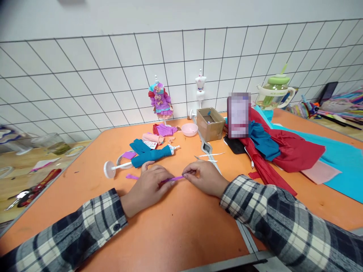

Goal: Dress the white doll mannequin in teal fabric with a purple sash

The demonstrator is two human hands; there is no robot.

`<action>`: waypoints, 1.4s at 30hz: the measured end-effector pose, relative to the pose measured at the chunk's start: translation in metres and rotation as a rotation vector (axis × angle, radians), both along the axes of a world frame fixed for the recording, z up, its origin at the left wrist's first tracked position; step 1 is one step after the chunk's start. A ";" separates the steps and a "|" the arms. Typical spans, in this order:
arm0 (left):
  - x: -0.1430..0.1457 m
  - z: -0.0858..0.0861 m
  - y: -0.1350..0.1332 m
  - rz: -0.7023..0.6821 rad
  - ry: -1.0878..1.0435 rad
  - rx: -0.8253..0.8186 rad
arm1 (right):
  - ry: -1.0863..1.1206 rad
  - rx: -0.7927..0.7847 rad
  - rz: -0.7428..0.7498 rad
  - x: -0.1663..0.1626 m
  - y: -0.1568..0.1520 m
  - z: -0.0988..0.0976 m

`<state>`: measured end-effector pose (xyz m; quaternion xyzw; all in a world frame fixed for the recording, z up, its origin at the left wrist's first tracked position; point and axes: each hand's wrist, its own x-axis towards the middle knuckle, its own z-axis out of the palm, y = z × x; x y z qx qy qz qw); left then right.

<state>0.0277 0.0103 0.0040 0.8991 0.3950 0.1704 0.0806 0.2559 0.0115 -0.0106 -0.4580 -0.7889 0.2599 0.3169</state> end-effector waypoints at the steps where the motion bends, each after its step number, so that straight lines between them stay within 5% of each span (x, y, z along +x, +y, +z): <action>1: -0.001 0.000 0.000 0.004 -0.002 0.003 | 0.002 -0.005 -0.004 0.000 0.000 0.000; 9: 0.000 0.002 0.002 0.096 -0.170 -0.044 | 0.443 -0.182 -0.095 -0.002 0.000 -0.003; 14: 0.003 0.000 0.002 0.113 -0.228 -0.093 | 0.379 -0.302 0.001 -0.020 -0.007 -0.008; 22: 0.003 0.000 -0.004 0.036 -0.210 -0.047 | 0.635 -0.625 -0.031 -0.032 -0.017 -0.006; 33: 0.003 -0.001 -0.003 0.022 -0.215 -0.078 | 0.755 -0.610 -0.113 -0.026 -0.014 -0.001; 42: 0.002 -0.001 -0.003 0.027 -0.191 -0.100 | 0.601 -0.594 -0.118 -0.021 -0.012 0.001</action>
